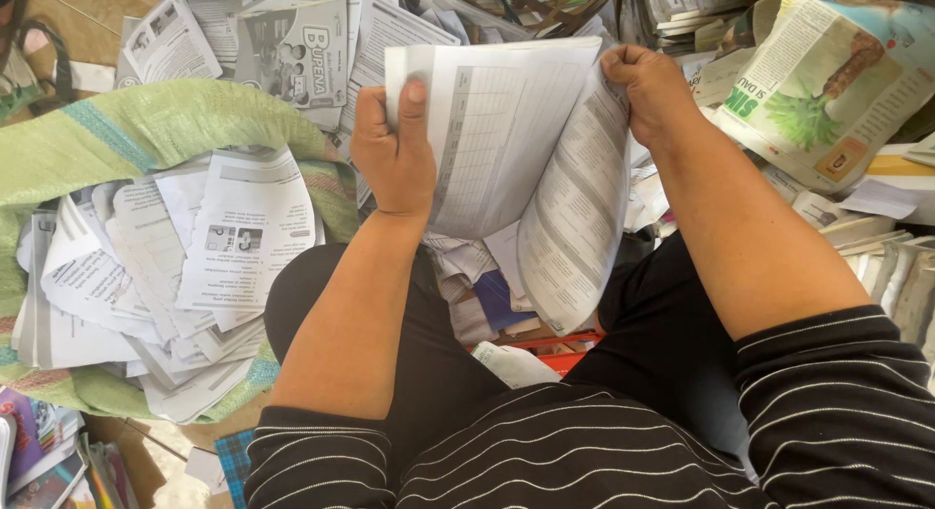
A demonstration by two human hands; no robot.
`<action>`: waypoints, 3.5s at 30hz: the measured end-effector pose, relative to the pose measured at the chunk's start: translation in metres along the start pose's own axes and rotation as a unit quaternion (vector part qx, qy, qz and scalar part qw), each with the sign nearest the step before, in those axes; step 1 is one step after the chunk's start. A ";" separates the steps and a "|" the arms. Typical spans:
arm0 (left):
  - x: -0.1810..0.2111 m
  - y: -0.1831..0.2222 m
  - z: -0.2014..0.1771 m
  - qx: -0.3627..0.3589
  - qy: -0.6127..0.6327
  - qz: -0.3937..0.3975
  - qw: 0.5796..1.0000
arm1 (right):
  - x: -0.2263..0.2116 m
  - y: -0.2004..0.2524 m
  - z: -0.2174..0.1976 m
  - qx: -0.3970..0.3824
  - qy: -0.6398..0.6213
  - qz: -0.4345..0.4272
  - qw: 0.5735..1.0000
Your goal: The person sorts through a large pile of papers by hand, flipping through them, then placing individual papers into a pile, a sack, or a box, aligning the papers as they go.
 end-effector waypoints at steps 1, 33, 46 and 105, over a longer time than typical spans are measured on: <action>0.000 -0.002 -0.002 -0.001 -0.001 0.001 1.000 | 0.003 -0.004 -0.005 0.000 -0.001 -0.001 1.000; -0.036 -0.034 -0.085 0.164 0.030 -0.065 0.984 | 0.009 0.037 -0.057 0.002 0.294 -0.032 0.955; -0.065 -0.040 -0.125 0.262 0.178 -0.114 0.942 | 0.021 0.014 -0.158 0.172 0.434 -0.020 0.884; 0.015 0.047 0.041 -0.259 0.288 -0.221 0.895 | -0.007 0.133 0.102 -0.225 0.135 -0.106 0.959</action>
Point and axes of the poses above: each hand's wrist, its own y-axis away from the middle knuckle, its own z-axis out of the palm, x = y × z, the point moved 2 cm from there along -y, towards the middle knuckle, and after that the axes turned 6 degrees about -y, right-handed, at the moved point
